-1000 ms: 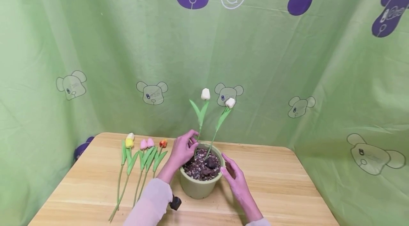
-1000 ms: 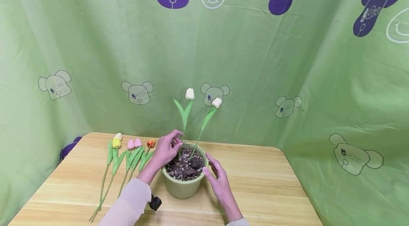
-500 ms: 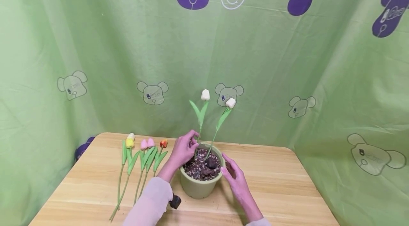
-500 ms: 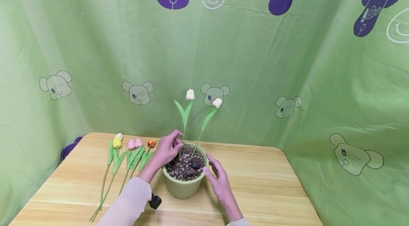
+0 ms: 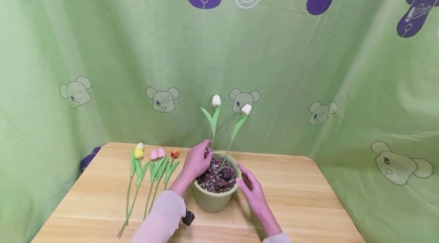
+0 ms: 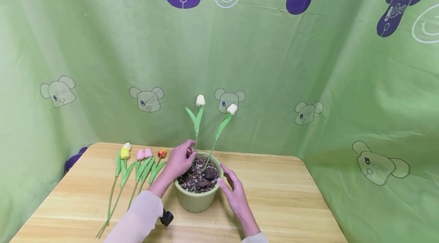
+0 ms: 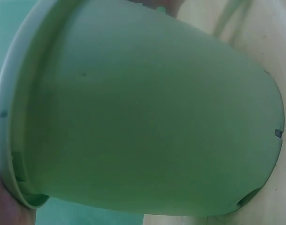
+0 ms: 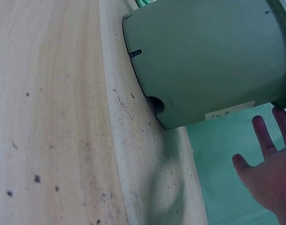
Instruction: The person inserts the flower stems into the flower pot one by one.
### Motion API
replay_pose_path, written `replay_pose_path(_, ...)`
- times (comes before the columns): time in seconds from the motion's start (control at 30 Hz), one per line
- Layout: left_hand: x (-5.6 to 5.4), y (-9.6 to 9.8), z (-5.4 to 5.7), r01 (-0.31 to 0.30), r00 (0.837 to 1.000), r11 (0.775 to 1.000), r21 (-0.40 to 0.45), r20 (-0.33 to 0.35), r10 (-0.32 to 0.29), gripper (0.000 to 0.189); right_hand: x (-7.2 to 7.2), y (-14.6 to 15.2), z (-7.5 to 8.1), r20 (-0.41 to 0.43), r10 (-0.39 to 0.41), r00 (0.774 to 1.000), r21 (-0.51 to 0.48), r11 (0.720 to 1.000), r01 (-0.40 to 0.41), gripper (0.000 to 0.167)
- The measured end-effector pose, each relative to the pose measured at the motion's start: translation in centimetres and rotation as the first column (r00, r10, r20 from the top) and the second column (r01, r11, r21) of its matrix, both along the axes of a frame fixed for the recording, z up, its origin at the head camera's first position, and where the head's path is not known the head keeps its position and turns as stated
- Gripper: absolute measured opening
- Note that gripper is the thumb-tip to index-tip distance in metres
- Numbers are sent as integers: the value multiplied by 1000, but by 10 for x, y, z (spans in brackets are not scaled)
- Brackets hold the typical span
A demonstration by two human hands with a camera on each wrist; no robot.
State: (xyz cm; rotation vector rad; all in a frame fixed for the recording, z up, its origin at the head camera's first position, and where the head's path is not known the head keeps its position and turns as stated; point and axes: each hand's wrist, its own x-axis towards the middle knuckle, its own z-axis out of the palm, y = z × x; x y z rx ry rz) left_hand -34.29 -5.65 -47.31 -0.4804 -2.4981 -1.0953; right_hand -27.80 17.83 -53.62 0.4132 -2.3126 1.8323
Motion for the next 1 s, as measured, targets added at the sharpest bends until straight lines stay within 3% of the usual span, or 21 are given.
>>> replay_pose_path(0.1, 2, 0, 0, -4, 1000, 1000, 25, 20, 3, 40, 0, 0, 0, 1, 2, 1000, -1, 1000, -2, 51)
replay_pose_path(0.23, 3, 0, 0, 8, 998, 991, 132, 55, -16, 42, 0, 1, -1, 6, 0, 1000, 0, 1000, 0, 51)
replay_pose_path(0.6, 5, -8, -7, 13, 999, 925, 379, 43, -32, 45, 0, 1, 0, 14, 4, 1000, 0, 1000, -4, 51)
replay_pose_path(0.87, 14, -26, -2, 36, 998, 887, 461, 21, -51, 43, 0, 0, 0, 9, 5, 1000, -7, 1000, -5, 51)
replay_pose_path(1.0, 21, -43, 1, -5, 999, 878, 479, 41, -16, 42, 0, 0, 0, 7, 3, 1000, -18, 1000, -3, 51)
